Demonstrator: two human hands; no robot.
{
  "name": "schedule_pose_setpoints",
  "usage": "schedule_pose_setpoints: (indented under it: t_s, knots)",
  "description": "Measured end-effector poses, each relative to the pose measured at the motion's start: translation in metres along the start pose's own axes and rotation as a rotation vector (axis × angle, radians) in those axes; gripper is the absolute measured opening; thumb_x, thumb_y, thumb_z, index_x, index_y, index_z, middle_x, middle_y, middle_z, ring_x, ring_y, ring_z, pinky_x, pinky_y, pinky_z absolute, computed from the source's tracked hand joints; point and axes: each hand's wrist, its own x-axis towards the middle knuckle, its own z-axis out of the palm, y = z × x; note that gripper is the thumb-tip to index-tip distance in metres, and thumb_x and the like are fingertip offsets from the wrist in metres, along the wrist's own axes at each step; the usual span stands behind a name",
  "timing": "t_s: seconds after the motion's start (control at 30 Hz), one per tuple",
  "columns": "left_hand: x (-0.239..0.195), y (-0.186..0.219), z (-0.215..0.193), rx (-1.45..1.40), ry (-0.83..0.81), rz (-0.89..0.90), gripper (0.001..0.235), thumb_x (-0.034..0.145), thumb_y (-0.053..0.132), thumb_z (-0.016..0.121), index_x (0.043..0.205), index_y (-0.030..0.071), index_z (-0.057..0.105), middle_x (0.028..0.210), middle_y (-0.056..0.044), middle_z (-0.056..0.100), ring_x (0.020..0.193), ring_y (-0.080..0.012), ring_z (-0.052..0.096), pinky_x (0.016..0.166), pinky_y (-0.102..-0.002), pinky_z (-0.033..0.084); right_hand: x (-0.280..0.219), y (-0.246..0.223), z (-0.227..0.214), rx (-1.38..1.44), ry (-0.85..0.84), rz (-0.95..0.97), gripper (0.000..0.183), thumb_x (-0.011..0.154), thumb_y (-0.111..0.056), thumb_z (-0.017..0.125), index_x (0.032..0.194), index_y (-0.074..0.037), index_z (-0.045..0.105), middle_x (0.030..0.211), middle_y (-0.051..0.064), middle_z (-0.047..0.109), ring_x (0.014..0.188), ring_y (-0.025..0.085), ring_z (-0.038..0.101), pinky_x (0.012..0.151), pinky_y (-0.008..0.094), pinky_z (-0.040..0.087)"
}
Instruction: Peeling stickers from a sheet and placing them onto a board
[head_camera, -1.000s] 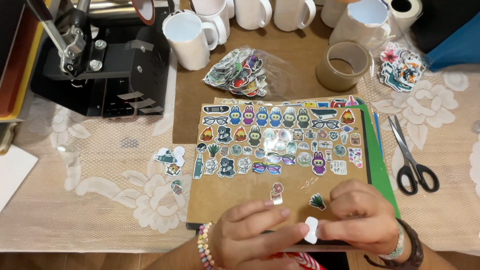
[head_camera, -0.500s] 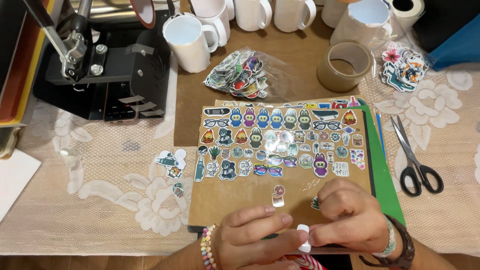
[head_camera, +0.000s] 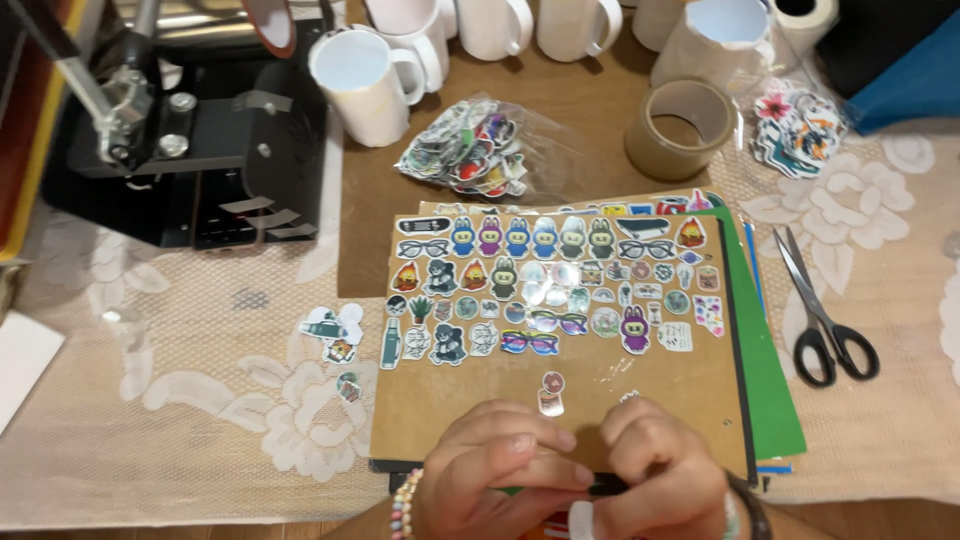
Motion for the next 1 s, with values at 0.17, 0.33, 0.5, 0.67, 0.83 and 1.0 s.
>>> schedule_pose_setpoints:
  t_s: [0.17,0.33,0.5,0.67,0.83,1.0]
  knots:
    - [-0.009,-0.003,-0.004,-0.03,-0.06,-0.033,0.064,0.097,0.011,0.077,0.145,0.007,0.035,0.098,-0.002,0.079,0.095,-0.0231,0.076,0.086,-0.035,0.061,-0.017,-0.005,0.019,0.142,0.092,0.17,0.025,0.096,-0.026,0.064,0.076,-0.013,0.07,0.076,-0.001,0.041,0.068,0.018,0.046,0.063,0.03,0.042]
    - [-0.014,-0.001,-0.001,-0.087,-0.05,-0.11,0.061,0.095,0.01,0.077,0.143,0.005,0.039,0.095,-0.002,0.078,0.09,-0.0209,0.073,0.085,-0.036,0.061,-0.026,-0.004,0.038,0.251,0.288,0.321,0.026,0.088,-0.02,0.071,0.064,-0.012,0.066,0.073,-0.001,0.041,0.068,0.018,0.049,0.061,0.03,0.039]
    - [-0.01,0.005,0.01,-0.312,-0.046,-0.482,0.071,0.09,-0.006,0.074,0.148,-0.002,0.034,0.096,-0.009,0.077,0.095,-0.024,0.073,0.104,-0.04,0.056,-0.037,0.004,0.04,0.726,0.513,0.577,0.019,0.088,-0.012,0.074,0.077,-0.013,0.059,0.077,0.004,0.038,0.072,0.019,0.041,0.066,0.033,0.033]
    - [0.009,0.006,0.019,-0.322,0.066,-0.789,0.072,0.085,0.004,0.076,0.146,-0.003,0.038,0.094,-0.006,0.076,0.09,-0.0146,0.071,0.084,-0.032,0.059,-0.053,0.013,0.044,1.003,0.667,0.73,0.007,0.093,-0.015,0.07,0.092,-0.012,0.064,0.083,0.003,0.041,0.069,0.017,0.039,0.061,0.028,0.031]
    - [0.012,-0.005,0.02,-0.456,0.227,-1.11,0.075,0.078,-0.006,0.077,0.144,0.005,0.044,0.084,-0.008,0.076,0.072,-0.0098,0.071,0.062,-0.022,0.061,-0.076,0.022,0.041,1.074,0.702,0.781,0.009,0.095,-0.01,0.068,0.104,-0.011,0.068,0.087,0.008,0.049,0.072,0.016,0.041,0.057,0.026,0.031]
    - [0.022,-0.015,0.001,-0.398,0.076,-1.135,0.08,0.077,-0.005,0.073,0.148,0.008,0.038,0.08,-0.006,0.074,0.073,-0.0113,0.068,0.072,-0.024,0.058,-0.038,0.0,-0.008,-0.38,0.207,0.571,0.035,0.072,-0.017,0.084,0.106,-0.009,0.075,0.088,0.004,0.062,0.07,0.011,0.055,0.067,0.021,0.047]
